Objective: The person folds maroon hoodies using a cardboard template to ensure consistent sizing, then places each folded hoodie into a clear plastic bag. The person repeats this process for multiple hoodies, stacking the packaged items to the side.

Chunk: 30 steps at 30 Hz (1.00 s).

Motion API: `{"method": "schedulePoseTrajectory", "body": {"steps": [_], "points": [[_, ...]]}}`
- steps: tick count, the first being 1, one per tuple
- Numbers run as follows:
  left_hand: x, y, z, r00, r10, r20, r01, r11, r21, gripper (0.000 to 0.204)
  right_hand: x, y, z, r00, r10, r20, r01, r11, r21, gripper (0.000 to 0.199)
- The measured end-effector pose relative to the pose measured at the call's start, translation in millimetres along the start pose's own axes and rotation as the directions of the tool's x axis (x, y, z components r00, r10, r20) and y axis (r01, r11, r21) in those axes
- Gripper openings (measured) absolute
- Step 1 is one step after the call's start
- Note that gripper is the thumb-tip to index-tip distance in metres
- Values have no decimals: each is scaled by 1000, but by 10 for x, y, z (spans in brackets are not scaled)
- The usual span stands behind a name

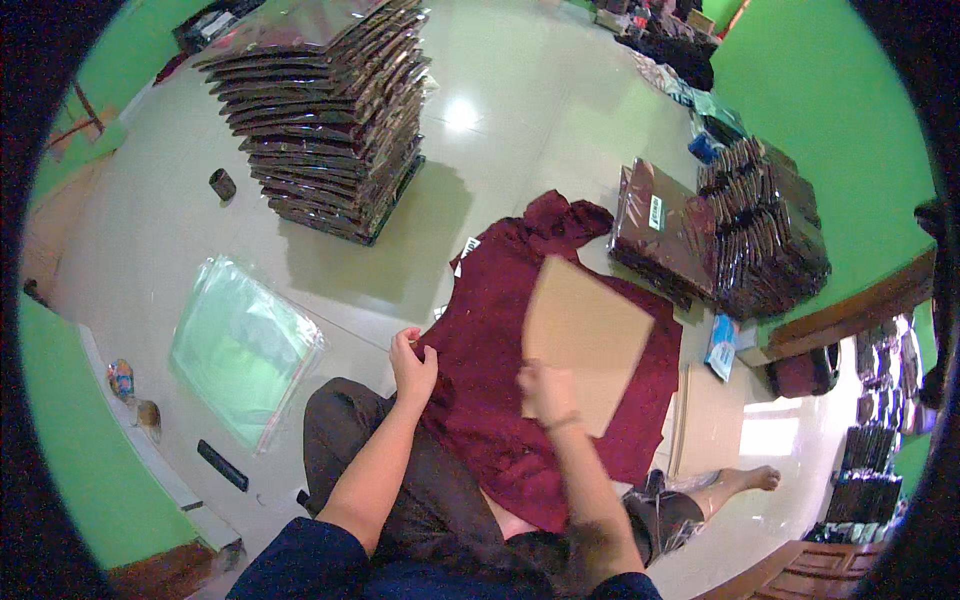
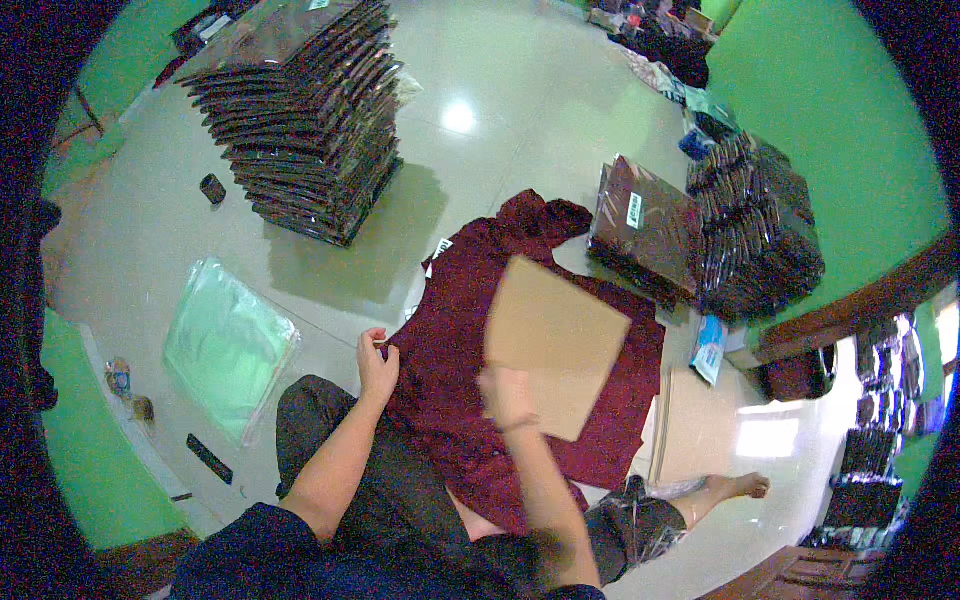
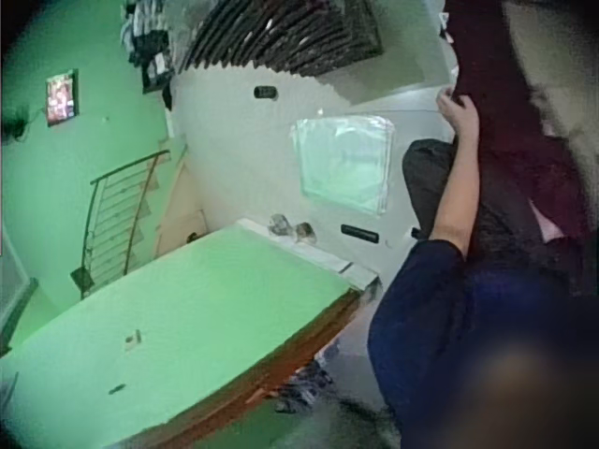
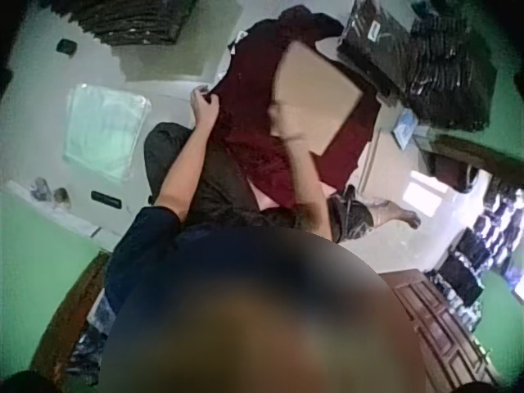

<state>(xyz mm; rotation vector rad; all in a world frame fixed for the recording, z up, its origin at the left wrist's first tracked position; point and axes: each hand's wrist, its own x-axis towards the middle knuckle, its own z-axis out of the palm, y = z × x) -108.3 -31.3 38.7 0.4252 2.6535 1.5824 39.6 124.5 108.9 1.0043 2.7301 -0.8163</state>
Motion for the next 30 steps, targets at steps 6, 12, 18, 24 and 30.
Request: {"method": "schedulePoseTrajectory", "body": {"steps": [6,12,18,24,30], "points": [[51,141,36,972,162,171,-156,987,-48,18,382,-156,868,981,-29,-193,110,898,426,51],[-221,326,610,754,129,644,-453,812,369,58,37,1200,1105,616,391,-684,-421,897,134,54],[-320,214,921,789,150,596,-468,774,425,74,-96,1663,656,852,522,-52,-88,241,967,27],[-121,263,1010,792,185,582,-471,792,389,80,63,1606,632,819,515,-252,-59,513,856,30],[-37,225,1088,778,240,580,-518,768,376,88,147,1534,648,790,579,-200,-96,439,893,33]]}}
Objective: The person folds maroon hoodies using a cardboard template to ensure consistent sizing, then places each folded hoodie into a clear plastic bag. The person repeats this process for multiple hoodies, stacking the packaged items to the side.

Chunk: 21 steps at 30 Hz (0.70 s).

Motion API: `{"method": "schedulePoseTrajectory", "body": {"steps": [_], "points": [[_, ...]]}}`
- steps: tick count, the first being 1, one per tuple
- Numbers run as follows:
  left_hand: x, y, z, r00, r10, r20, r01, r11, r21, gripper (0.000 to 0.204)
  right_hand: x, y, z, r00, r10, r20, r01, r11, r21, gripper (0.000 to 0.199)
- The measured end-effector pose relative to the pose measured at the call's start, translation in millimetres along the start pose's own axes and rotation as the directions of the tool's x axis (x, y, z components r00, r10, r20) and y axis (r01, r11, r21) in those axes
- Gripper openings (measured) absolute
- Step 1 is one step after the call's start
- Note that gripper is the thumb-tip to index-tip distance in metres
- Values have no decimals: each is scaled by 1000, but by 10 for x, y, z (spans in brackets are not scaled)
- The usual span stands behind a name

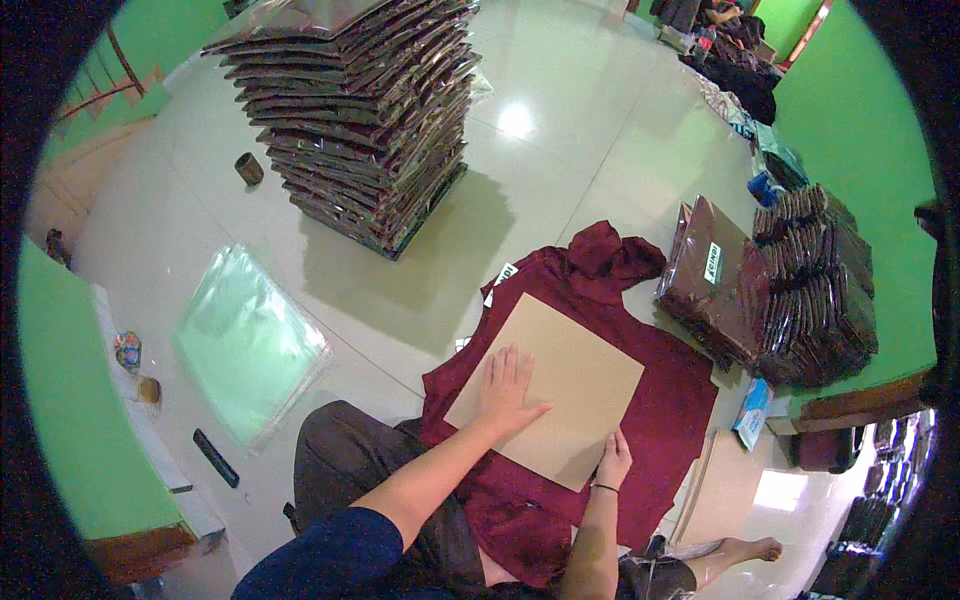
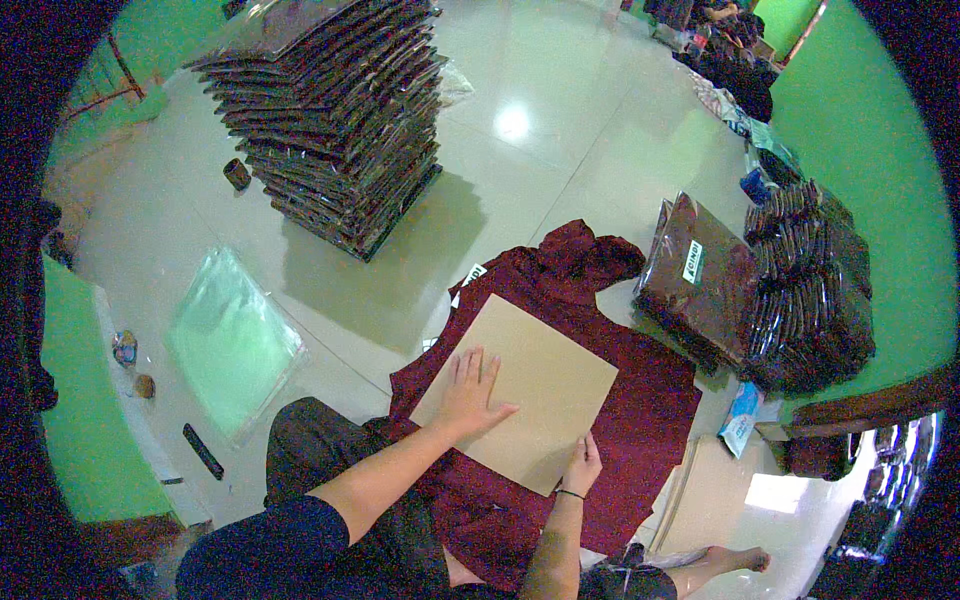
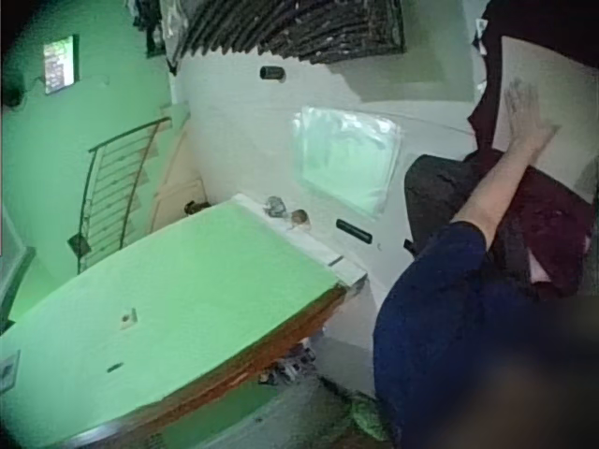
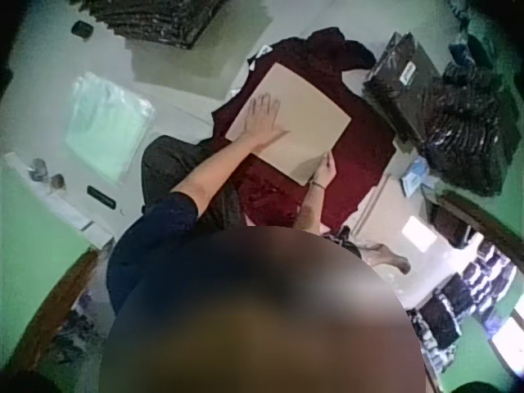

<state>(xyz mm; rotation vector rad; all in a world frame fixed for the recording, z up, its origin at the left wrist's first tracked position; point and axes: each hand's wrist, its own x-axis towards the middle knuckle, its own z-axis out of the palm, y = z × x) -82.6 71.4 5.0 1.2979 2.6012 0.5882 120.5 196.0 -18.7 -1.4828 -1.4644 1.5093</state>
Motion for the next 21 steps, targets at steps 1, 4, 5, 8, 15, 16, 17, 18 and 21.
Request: {"method": "schedulePoseTrajectory", "body": {"steps": [1,4,5,8,15,16,17,18,21], "points": [[10,20,22,1000,-10,-20,11,999,32,88,10,-48,-4,1000,21,12,-21,1000,15,33],[28,75,75,997,-40,-63,45,997,69,87,30,-198,2,998,40,46,-31,983,-183,37],[32,74,84,995,-57,-79,62,997,56,87,27,-238,1,998,4,65,21,924,-381,41],[30,21,87,990,-45,-133,46,999,3,86,-156,-251,68,973,-229,-32,98,534,-840,56],[-39,-52,63,998,-67,-8,66,994,-85,77,-1477,-146,-21,952,8,307,218,686,-694,23],[-54,-17,38,997,-73,-2,73,996,-52,75,-1657,-138,22,938,-100,332,307,682,-664,24],[-87,24,5,997,-80,-2,80,997,6,74,-1827,-129,58,912,-207,354,396,668,-630,26],[-113,64,-40,997,-81,-7,82,995,64,72,-1919,-121,130,891,-288,350,450,649,-614,27],[-304,108,-191,959,-149,243,115,982,150,75,-2071,-128,263,858,-201,472,512,400,-760,34]]}}
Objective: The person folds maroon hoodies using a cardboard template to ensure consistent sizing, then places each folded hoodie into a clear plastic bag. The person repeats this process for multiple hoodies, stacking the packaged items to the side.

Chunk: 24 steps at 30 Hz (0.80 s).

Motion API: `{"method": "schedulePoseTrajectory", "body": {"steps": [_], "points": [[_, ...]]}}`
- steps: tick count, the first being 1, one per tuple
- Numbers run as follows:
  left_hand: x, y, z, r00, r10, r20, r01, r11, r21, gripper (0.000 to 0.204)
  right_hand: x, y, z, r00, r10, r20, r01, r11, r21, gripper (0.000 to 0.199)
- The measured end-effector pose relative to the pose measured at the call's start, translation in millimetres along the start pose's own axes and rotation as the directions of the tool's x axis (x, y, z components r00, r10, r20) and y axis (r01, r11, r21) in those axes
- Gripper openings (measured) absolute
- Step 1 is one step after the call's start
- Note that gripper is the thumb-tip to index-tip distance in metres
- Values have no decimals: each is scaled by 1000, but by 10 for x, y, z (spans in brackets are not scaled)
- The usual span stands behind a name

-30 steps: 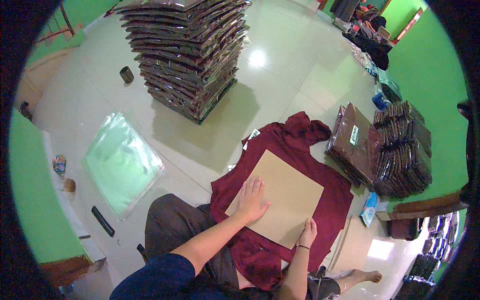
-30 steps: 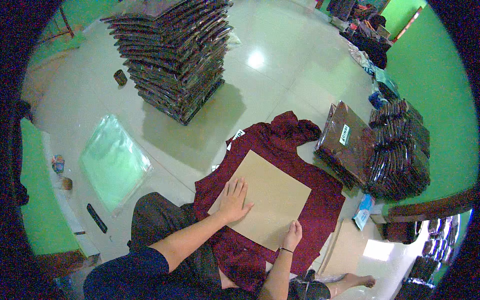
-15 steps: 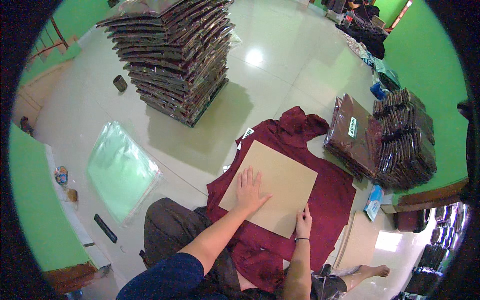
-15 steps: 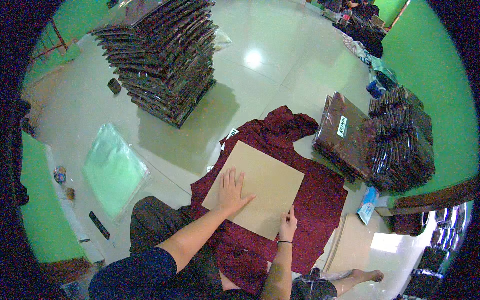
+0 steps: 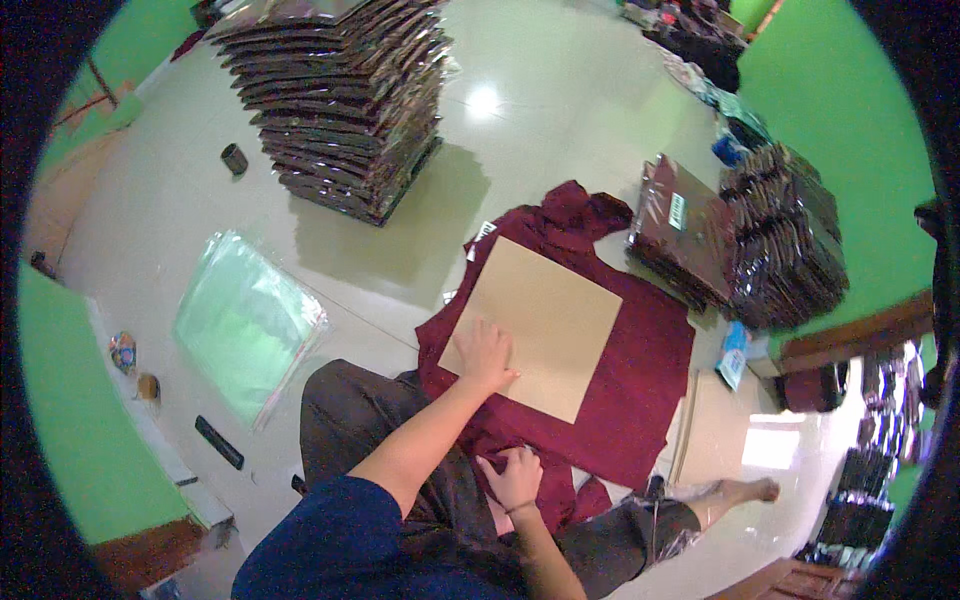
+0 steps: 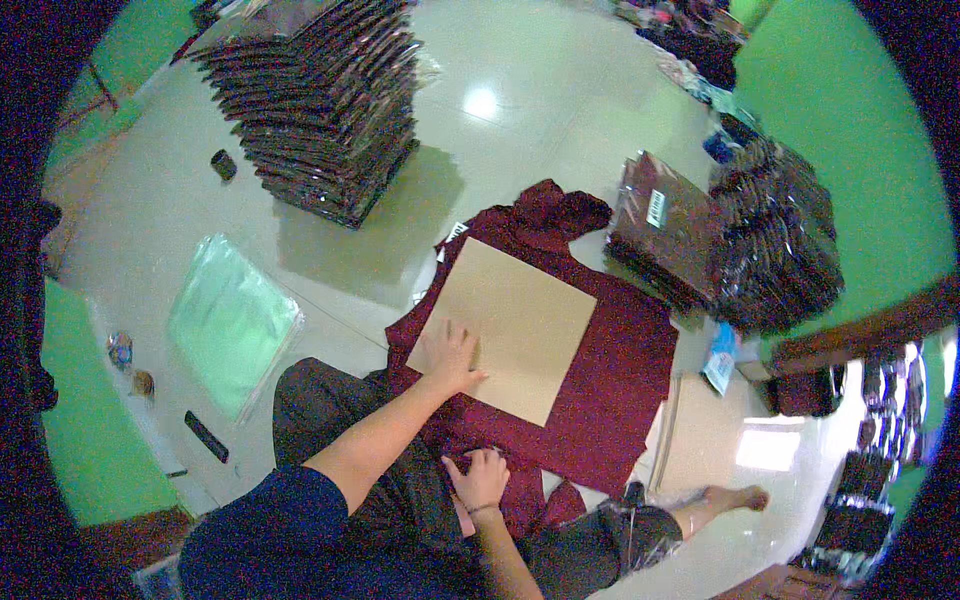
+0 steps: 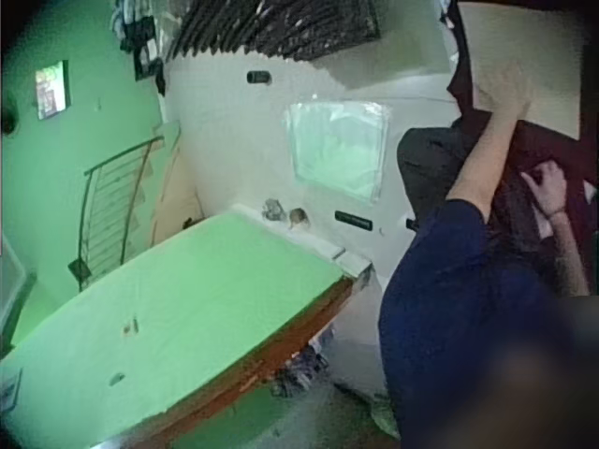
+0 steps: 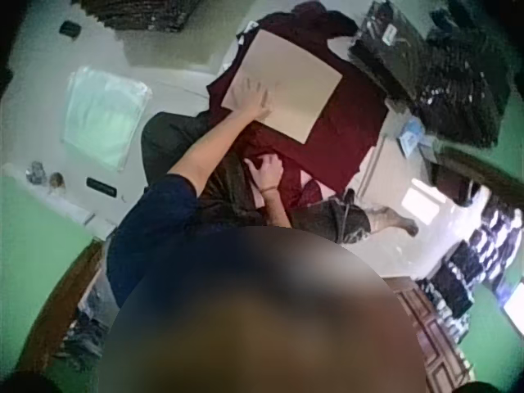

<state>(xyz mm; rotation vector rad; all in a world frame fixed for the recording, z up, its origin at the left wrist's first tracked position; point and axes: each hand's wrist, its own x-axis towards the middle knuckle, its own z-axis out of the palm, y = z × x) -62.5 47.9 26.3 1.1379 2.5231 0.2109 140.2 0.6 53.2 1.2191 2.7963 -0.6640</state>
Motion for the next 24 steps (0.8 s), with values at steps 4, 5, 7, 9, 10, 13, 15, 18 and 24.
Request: {"method": "schedulePoseTrajectory", "body": {"steps": [4,5,7,9,10,13,15,18,24], "points": [[-233,-245,-51,993,118,21,-116,991,-67,76,-29,-71,-117,987,-136,-89,144,985,97,17],[-254,-286,-31,991,133,26,-131,988,-77,76,-109,-78,-184,1000,2,-31,5,977,212,19],[-247,-344,17,985,169,-9,-170,981,-94,72,-290,-89,-345,982,176,72,-189,861,473,27],[-221,-363,63,985,171,23,-168,982,-82,67,-511,-129,-488,933,207,293,-348,320,881,35],[-203,-364,77,984,175,38,-172,983,-72,65,-612,-126,-564,921,106,375,-379,464,801,41],[-212,-387,106,980,197,40,-193,978,-85,49,-981,7,-845,707,-79,702,226,967,-119,51],[-222,-438,132,974,227,11,-225,972,-69,40,-1053,25,-872,649,-355,673,558,823,-104,53],[-153,-552,204,965,262,30,-257,959,-120,36,-933,19,-860,478,-279,833,-17,945,327,43],[246,-763,102,874,278,398,-92,900,-426,67,290,243,-1238,553,-405,728,-542,490,683,31]]}}
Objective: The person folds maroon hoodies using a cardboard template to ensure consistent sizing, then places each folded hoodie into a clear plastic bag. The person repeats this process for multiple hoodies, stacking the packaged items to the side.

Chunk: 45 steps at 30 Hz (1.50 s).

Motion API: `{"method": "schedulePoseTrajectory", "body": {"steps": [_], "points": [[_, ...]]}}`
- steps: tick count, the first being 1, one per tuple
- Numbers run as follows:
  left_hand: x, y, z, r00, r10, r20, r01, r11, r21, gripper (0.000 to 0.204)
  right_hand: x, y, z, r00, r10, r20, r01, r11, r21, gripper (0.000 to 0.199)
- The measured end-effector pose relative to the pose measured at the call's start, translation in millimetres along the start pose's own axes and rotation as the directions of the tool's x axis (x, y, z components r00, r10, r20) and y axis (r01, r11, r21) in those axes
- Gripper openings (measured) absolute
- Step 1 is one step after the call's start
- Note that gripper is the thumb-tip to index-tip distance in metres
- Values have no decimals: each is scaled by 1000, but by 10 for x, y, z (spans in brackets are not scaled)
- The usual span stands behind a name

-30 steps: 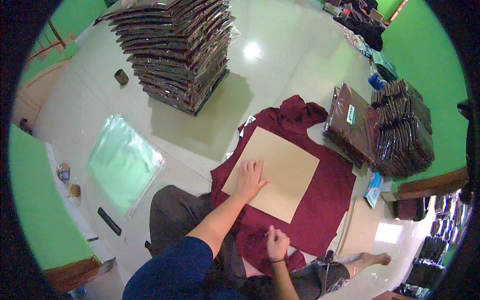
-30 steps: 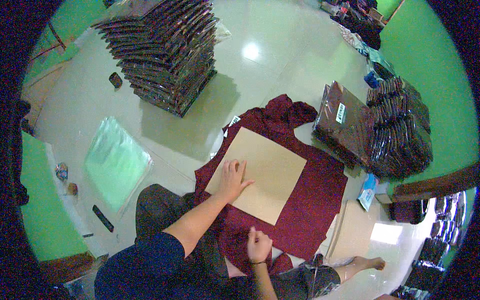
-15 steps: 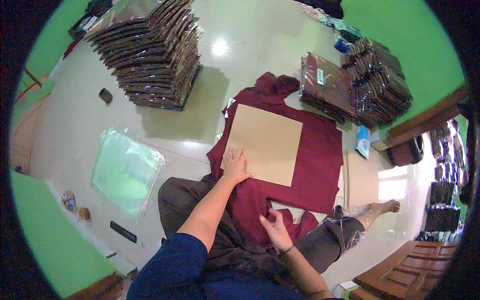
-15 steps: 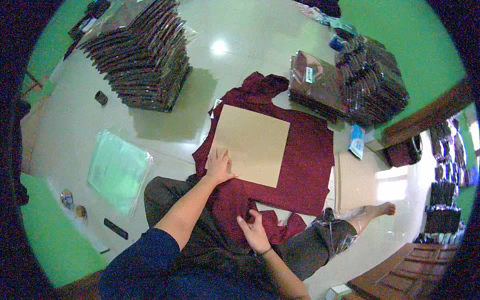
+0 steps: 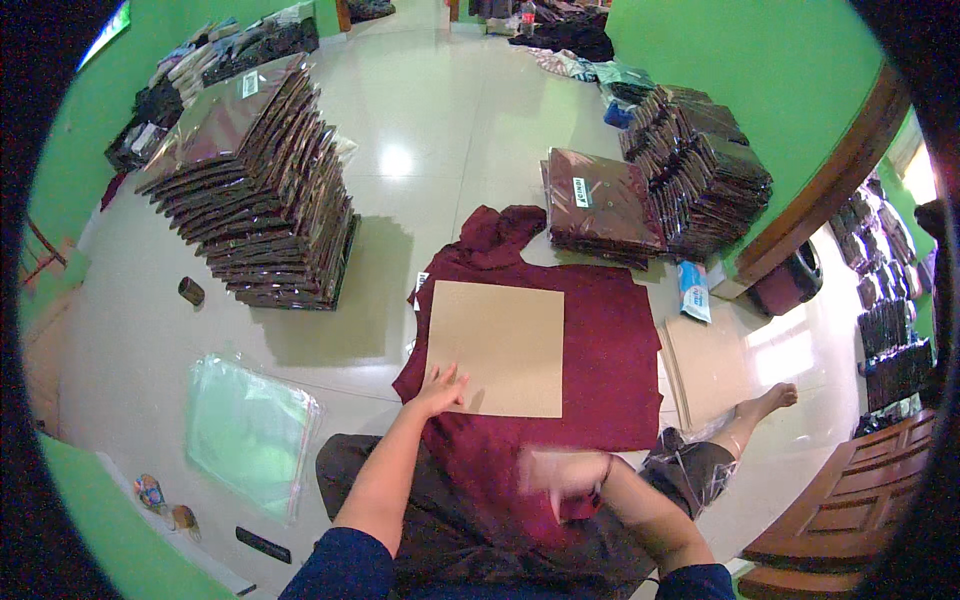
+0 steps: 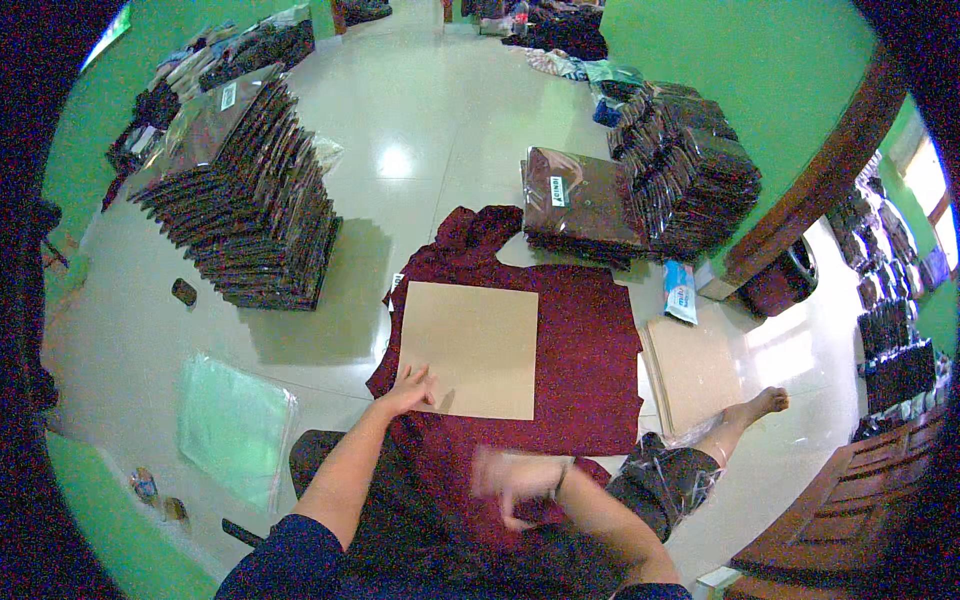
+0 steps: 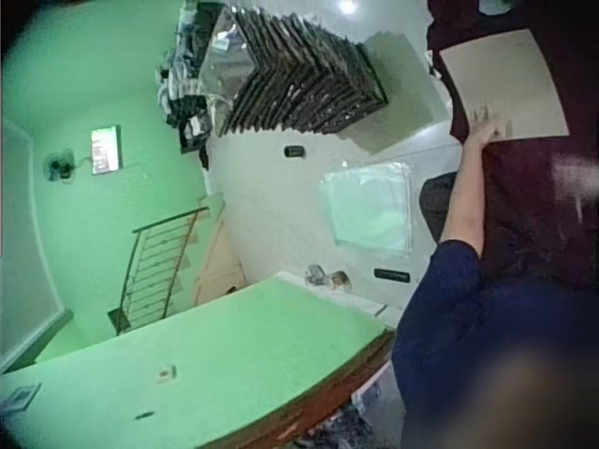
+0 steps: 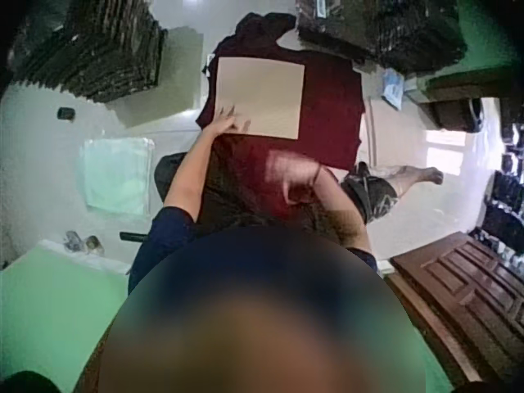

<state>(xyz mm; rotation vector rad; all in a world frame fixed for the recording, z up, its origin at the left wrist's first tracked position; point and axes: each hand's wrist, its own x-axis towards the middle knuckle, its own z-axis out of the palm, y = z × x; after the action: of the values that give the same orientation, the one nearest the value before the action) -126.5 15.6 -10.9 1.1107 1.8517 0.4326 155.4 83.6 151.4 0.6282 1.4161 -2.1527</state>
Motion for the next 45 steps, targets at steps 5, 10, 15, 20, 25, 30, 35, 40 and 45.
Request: {"method": "schedulePoseTrajectory", "body": {"steps": [5,10,15,20,25,30,35,40,45], "points": [[-201,166,-333,996,17,88,8,959,-283,79,429,-101,-854,275,-331,-902,766,643,-3,66],[-348,353,-230,950,119,-288,5,918,397,51,286,837,-1124,579,-501,-643,-621,240,-746,93],[-219,374,-69,913,163,-374,59,855,516,31,-159,1126,-1569,580,-305,-755,-715,253,-652,49],[-156,351,-83,887,187,-423,38,882,470,29,-819,1566,-2178,499,-235,-834,-509,699,-502,28],[-136,355,-46,828,137,-544,79,931,355,34,-670,1829,-2448,201,-309,-930,-37,946,-322,25],[-229,320,-29,891,81,-448,119,908,401,29,-548,1632,-2006,98,-311,-945,-668,684,-294,28],[-520,269,26,895,131,-427,63,909,413,26,-705,1412,-1610,36,-496,-868,-745,565,-354,34],[-518,373,-17,881,84,-466,111,920,376,27,-265,943,-1602,175,-751,-637,-518,480,-708,27],[-334,491,-109,873,60,-484,137,922,362,33,989,77,-1844,251,-800,-545,39,571,-820,28]]}}
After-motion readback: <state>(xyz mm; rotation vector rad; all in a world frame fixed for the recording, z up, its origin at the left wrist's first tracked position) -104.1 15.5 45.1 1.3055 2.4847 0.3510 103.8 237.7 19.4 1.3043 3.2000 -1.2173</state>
